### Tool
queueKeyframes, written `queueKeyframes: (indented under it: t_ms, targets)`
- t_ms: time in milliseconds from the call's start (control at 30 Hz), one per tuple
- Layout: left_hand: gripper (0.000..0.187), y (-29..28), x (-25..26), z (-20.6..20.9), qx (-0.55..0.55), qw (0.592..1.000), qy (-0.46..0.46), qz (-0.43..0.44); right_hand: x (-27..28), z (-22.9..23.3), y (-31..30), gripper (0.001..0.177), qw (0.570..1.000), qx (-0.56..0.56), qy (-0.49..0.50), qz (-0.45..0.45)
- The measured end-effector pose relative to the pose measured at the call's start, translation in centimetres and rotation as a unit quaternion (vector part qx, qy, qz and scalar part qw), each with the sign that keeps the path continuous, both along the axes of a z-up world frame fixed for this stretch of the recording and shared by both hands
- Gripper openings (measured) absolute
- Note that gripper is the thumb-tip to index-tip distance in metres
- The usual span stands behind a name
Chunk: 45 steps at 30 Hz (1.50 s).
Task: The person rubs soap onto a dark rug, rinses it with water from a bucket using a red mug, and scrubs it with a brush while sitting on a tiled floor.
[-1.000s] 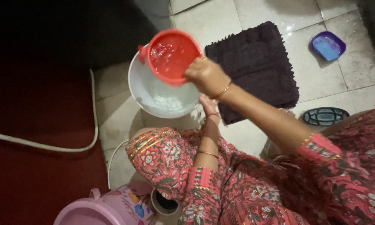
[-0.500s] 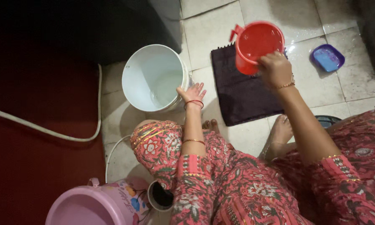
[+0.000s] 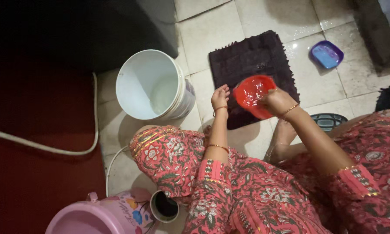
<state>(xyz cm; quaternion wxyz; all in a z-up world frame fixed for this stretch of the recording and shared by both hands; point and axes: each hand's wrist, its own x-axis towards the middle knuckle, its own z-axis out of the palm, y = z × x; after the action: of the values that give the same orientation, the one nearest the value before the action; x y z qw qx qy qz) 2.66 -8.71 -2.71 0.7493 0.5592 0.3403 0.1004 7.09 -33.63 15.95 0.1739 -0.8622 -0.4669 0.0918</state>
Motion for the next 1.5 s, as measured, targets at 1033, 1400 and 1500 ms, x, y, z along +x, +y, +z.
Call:
queueKeyframes:
  t_ms: [1033,1400,1500]
  targets:
    - [0.03,-4.4,-1.8,3.1,0.337,0.923,0.122,-0.139,2.0,-14.9,-13.8,0.017,0.771,0.156,-0.065,-0.614]
    - [0.047,-8.8,-1.9,-1.9,0.44,0.84,0.204,-0.243,1.3,-19.0,-16.5,0.021,0.757,0.14,-0.154,-0.62]
    - [0.06,-8.2,-2.2,-3.2,0.472,0.823,0.215,-0.23,1.2,-18.0,-13.7,0.027,0.718,0.108,-0.064,-0.684]
